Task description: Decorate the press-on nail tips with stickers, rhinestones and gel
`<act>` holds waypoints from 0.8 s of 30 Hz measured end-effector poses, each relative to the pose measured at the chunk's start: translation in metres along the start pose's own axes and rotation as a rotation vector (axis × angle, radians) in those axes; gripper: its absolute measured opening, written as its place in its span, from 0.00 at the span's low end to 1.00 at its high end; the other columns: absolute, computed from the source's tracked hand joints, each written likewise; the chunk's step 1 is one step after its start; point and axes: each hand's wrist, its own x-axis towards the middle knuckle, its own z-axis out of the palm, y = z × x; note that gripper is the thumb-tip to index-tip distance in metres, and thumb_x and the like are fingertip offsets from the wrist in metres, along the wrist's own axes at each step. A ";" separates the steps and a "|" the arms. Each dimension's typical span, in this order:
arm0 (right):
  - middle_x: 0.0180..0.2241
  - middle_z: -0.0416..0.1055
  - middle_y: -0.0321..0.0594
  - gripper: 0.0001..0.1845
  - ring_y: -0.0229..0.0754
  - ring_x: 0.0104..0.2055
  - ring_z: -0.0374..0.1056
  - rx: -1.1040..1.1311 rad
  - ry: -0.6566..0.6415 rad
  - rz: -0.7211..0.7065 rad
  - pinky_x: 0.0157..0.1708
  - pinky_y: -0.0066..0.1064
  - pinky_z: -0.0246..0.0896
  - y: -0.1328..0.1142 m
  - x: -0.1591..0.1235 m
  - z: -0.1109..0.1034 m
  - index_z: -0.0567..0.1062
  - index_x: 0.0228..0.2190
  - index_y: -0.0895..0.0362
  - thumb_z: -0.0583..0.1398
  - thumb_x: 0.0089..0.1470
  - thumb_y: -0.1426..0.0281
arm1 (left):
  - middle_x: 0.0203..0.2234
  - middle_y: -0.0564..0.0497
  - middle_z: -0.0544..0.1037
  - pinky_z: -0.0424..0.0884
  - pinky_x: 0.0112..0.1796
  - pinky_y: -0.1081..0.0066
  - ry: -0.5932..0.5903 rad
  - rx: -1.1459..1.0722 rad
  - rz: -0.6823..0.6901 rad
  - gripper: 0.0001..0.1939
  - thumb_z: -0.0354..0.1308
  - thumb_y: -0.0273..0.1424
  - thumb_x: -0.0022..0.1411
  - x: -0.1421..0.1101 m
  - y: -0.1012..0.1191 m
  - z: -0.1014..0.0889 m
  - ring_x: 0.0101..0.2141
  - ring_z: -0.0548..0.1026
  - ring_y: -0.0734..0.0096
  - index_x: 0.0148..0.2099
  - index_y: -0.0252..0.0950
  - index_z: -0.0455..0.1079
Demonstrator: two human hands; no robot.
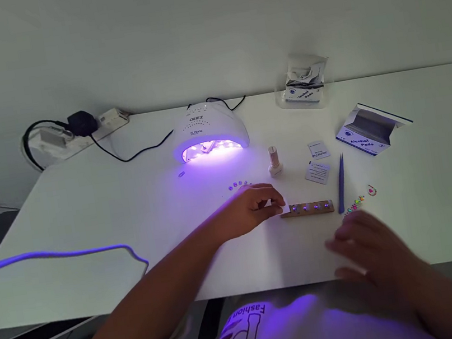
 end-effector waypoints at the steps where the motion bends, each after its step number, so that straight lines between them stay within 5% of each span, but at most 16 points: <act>1: 0.33 0.75 0.43 0.12 0.45 0.37 0.64 0.033 -0.051 0.003 0.39 0.39 0.65 -0.012 -0.004 0.008 0.74 0.41 0.59 0.59 0.55 0.67 | 0.29 0.51 0.77 0.66 0.29 0.73 -0.022 -0.007 0.015 0.06 0.57 0.29 0.64 0.002 -0.002 0.000 0.28 0.70 0.75 0.38 0.35 0.75; 4: 0.43 0.77 0.45 0.15 0.48 0.41 0.64 -0.020 -0.094 0.061 0.41 0.40 0.66 -0.033 -0.008 0.031 0.75 0.43 0.60 0.60 0.53 0.68 | 0.31 0.50 0.78 0.68 0.31 0.72 -0.072 -0.017 0.073 0.06 0.58 0.29 0.64 0.005 -0.007 -0.002 0.30 0.73 0.74 0.39 0.36 0.76; 12: 0.57 0.70 0.49 0.23 0.52 0.45 0.65 -0.176 -0.227 0.195 0.46 0.44 0.62 -0.032 -0.003 0.059 0.74 0.50 0.61 0.60 0.53 0.66 | 0.32 0.48 0.78 0.71 0.38 0.68 -0.095 0.087 0.251 0.08 0.55 0.27 0.66 0.006 -0.015 0.002 0.33 0.75 0.71 0.40 0.36 0.76; 24: 0.56 0.70 0.51 0.30 0.51 0.43 0.65 -0.221 -0.315 0.302 0.42 0.42 0.57 -0.036 0.015 0.070 0.68 0.56 0.63 0.60 0.54 0.63 | 0.32 0.47 0.78 0.71 0.37 0.69 -0.093 0.214 0.305 0.09 0.55 0.28 0.66 0.008 -0.015 0.003 0.33 0.74 0.70 0.42 0.37 0.77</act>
